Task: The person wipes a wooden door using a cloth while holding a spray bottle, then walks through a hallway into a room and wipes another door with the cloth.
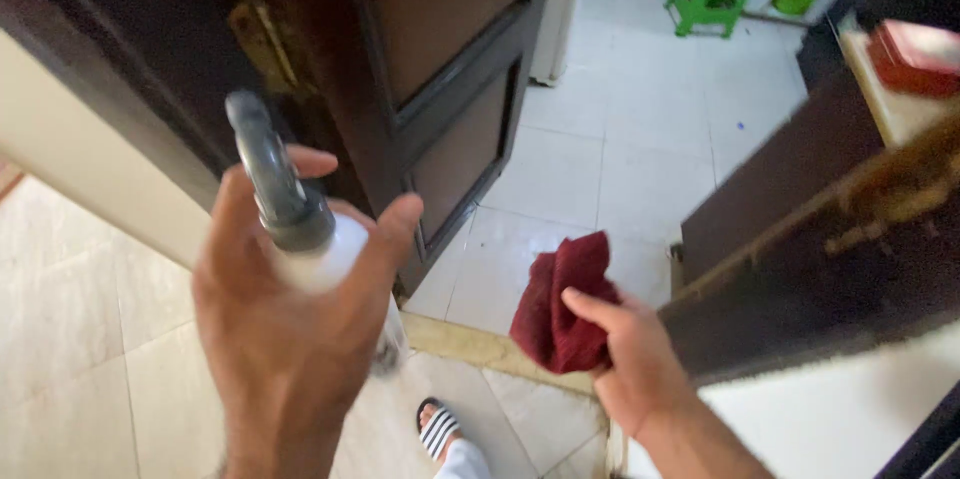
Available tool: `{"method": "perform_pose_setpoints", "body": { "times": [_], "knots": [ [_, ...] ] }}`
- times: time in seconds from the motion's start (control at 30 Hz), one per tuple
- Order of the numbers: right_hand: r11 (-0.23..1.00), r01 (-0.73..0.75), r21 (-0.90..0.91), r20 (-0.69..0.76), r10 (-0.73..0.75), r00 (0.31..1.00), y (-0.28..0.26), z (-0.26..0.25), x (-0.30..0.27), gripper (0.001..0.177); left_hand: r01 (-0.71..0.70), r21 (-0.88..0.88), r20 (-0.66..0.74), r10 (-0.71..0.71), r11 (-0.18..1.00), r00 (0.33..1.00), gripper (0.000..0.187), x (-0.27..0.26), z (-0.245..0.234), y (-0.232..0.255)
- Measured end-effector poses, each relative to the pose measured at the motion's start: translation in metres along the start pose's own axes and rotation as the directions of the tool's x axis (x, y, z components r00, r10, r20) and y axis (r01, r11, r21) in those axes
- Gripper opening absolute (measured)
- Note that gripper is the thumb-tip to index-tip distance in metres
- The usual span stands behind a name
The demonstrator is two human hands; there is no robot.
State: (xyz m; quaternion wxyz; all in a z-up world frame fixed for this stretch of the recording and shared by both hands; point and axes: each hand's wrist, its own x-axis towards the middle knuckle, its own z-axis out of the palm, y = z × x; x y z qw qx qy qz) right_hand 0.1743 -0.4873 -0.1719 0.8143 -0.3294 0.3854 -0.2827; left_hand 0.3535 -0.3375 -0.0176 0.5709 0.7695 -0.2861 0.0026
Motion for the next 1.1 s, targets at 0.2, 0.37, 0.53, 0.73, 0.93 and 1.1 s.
{"method": "perform_pose_setpoints", "body": {
  "times": [0.2, 0.37, 0.53, 0.73, 0.93, 1.1],
  "knots": [
    [0.967, -0.151, -0.205, -0.027, 0.149, 0.989, -0.017, 0.094, 0.053, 0.043, -0.161, 0.080, -0.217, 0.175, 0.984, 0.960, 0.037, 0.087, -0.008, -0.016],
    [0.961, -0.045, -0.273, 0.111, 0.077, 0.991, -0.033, 0.157, 0.099, 0.044, -0.149, 0.003, -0.236, 0.145, 0.989, 0.961, 0.043, 0.134, -0.014, -0.031],
    [0.947, 0.017, -0.319, 0.192, 0.047, 0.980, -0.042, 0.210, 0.127, 0.040, -0.063, 0.070, -0.245, 0.079, 0.996, 0.966, 0.034, 0.159, -0.020, -0.042],
    [0.912, 0.335, -0.236, 0.435, -0.209, 0.876, -0.064, 0.275, 0.161, 0.040, -0.087, -0.011, -0.271, 0.081, 0.996, 0.959, 0.038, 0.166, -0.016, -0.047],
    [-0.037, 0.999, 0.007, 0.718, -0.695, -0.031, -0.124, 0.370, 0.209, 0.041, 0.181, -0.008, -0.301, -0.175, 0.984, 0.937, 0.037, 0.171, -0.006, -0.031],
    [-0.338, 0.929, 0.152, 0.684, -0.642, -0.346, -0.126, 0.447, 0.246, 0.044, 0.199, -0.005, -0.427, -0.182, 0.980, 0.886, 0.050, 0.170, 0.005, -0.016]
  ]
}}
